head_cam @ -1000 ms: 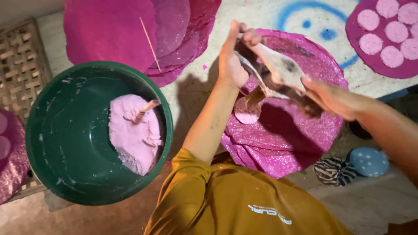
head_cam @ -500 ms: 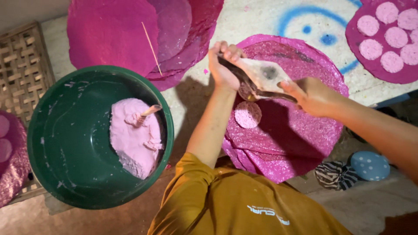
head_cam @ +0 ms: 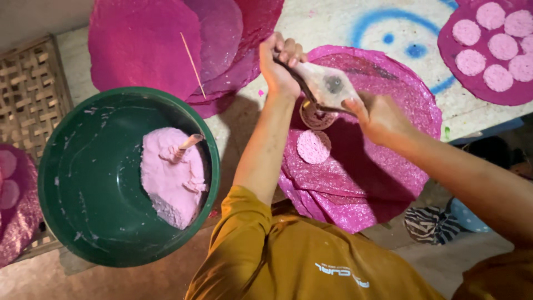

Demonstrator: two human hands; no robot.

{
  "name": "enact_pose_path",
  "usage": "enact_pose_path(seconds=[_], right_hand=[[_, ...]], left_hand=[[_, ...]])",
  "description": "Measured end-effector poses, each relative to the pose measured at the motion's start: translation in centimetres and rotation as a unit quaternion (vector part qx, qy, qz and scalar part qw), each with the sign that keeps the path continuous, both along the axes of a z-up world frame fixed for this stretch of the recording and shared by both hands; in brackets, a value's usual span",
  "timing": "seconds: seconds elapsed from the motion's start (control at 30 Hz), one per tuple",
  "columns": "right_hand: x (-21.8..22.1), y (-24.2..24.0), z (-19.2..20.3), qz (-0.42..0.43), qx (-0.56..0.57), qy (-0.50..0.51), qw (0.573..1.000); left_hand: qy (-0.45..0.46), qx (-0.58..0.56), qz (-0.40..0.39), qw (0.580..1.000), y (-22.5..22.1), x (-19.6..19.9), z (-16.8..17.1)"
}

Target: The person uses a handheld press to form pink dough into patterned discs on a large circular sheet and moves the completed sheets.

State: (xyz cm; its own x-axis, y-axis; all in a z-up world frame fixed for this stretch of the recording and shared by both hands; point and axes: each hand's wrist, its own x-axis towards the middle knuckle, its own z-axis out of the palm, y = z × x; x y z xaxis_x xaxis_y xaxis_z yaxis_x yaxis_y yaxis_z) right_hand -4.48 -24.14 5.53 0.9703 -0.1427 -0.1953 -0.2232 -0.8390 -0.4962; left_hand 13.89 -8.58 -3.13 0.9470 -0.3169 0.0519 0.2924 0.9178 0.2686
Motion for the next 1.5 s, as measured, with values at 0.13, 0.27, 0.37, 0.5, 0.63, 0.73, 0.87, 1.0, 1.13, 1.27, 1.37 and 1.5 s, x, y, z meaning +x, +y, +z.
enact_pose_path(seconds=[0.13, 0.27, 0.37, 0.5, 0.63, 0.73, 0.87, 1.0, 1.13, 1.27, 1.37, 1.5], right_hand=[[-0.5, -0.1, 0.7, -0.023, 0.022, 0.093, 0.995], [-0.3, -1.0, 2.8, -0.031, -0.042, 0.147, 0.988], [-0.7, -1.0, 3.0, -0.018, -0.060, 0.028, 0.998], [-0.8, -0.9, 1.7, -0.017, 0.002, -0.020, 1.000], [-1.0, -2.6, 0.2, -0.027, -0.060, -0.008, 0.998], [-1.0, -4.1, -1.0, -0.020, -0.024, -0.050, 0.998], [-2.0, -5.5, -2.5, -0.046, 0.069, -0.005, 0.997], [-4.3, -5.5, -4.2, -0.066, 0.124, -0.077, 0.987], [-4.4, -5.8, -5.7, -0.116, 0.220, -0.168, 0.954], [-5.9, -6.3, -7.7, -0.112, 0.123, -0.254, 0.953], [-8.7, -5.7, -9.0, -0.184, 0.277, -0.266, 0.905], [-13.2, -4.3, -11.0, -0.227, 0.393, -0.349, 0.820]], left_hand=[[0.084, 0.015, 0.005, 0.996, -0.3, -1.3, -0.4], [0.138, -0.011, 0.013, 0.990, -2.6, -1.9, -0.3], [0.112, -0.001, 0.025, 0.993, -3.4, -0.7, -0.2], [0.116, 0.026, 0.011, 0.993, -3.7, 0.6, -0.7], [0.127, 0.039, 0.027, 0.991, -5.3, 1.0, -1.2], [0.056, 0.043, -0.007, 0.997, -5.3, 0.9, -1.4], [-0.104, 0.310, -0.126, 0.937, -0.9, -1.7, -3.5], [-0.016, 0.472, -0.267, 0.840, 1.5, -6.1, -5.7], [-0.153, 0.616, -0.255, 0.729, 1.7, -7.9, -5.1], [-0.502, 0.776, 0.000, 0.382, 2.2, -9.3, -4.0], [-0.540, 0.753, 0.056, 0.371, 2.3, -9.6, -2.7], [-0.487, 0.786, 0.062, 0.375, 3.3, -10.6, -0.8]])
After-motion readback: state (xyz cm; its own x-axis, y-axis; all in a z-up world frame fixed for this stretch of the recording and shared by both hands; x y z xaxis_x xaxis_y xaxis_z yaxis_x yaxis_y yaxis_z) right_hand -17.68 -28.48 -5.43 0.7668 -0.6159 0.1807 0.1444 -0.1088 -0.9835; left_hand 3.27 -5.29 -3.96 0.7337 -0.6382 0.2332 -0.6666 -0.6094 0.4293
